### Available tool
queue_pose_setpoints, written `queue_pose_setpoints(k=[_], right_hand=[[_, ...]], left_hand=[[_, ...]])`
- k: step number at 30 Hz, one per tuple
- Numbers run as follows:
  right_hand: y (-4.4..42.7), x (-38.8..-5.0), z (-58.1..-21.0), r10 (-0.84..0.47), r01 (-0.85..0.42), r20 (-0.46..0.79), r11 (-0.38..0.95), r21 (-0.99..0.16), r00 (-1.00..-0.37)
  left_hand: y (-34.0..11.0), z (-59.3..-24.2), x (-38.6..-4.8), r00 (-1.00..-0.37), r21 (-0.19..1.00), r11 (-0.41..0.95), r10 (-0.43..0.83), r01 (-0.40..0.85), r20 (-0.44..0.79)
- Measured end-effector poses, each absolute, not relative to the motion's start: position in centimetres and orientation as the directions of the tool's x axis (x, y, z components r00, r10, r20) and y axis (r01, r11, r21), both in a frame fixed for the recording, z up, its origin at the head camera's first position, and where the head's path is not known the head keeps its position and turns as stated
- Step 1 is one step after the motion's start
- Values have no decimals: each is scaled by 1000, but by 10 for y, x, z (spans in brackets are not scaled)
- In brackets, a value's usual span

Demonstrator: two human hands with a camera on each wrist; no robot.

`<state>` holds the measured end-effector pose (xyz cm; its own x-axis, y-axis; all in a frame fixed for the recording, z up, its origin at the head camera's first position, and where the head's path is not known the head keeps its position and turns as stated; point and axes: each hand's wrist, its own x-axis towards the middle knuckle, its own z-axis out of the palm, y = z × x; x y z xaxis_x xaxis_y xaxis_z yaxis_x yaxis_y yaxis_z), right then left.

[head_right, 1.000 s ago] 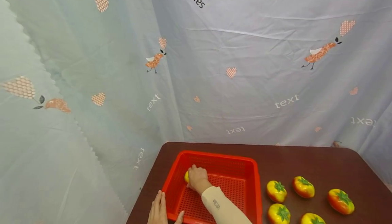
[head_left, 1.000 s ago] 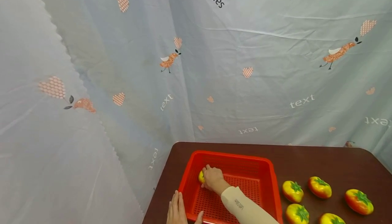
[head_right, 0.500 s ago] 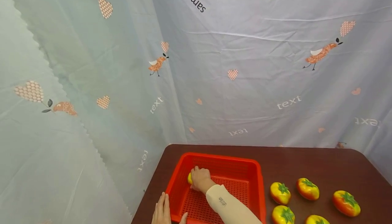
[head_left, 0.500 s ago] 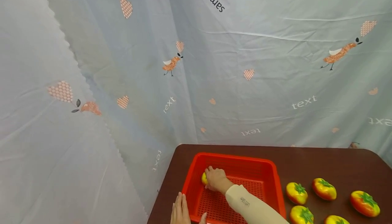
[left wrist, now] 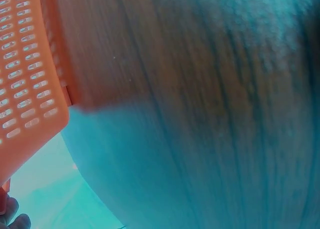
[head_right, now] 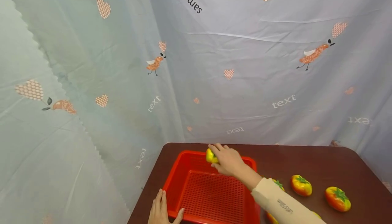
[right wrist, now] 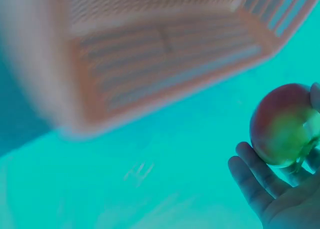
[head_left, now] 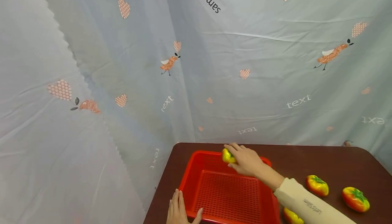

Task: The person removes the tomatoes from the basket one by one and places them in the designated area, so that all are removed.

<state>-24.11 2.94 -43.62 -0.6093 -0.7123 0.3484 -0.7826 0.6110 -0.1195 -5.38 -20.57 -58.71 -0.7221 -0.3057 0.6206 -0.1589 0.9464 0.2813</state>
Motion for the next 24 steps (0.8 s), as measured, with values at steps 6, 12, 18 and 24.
queue_pose_setpoints(k=[6, 12, 18, 24], right_hand=[[130, -242, -423, -618, -727, 444, 676, -119, -648], [235, -222, -442, -505, -609, 397, 768, -199, -766], [305, -203, -487, -432, -471, 203, 854, -220, -879], [350, -196, -532, -431, -436, 74, 873, -218, -899]], left_hand=[[-216, -593, -50, -714, 251, 956, -280, -148, 642], [-223, -591, -48, -702, 247, 958, -277, -146, 656], [-229, -585, -49, -686, 257, 951, -304, -174, 660], [-229, -581, -50, -697, 251, 952, -300, -176, 651]])
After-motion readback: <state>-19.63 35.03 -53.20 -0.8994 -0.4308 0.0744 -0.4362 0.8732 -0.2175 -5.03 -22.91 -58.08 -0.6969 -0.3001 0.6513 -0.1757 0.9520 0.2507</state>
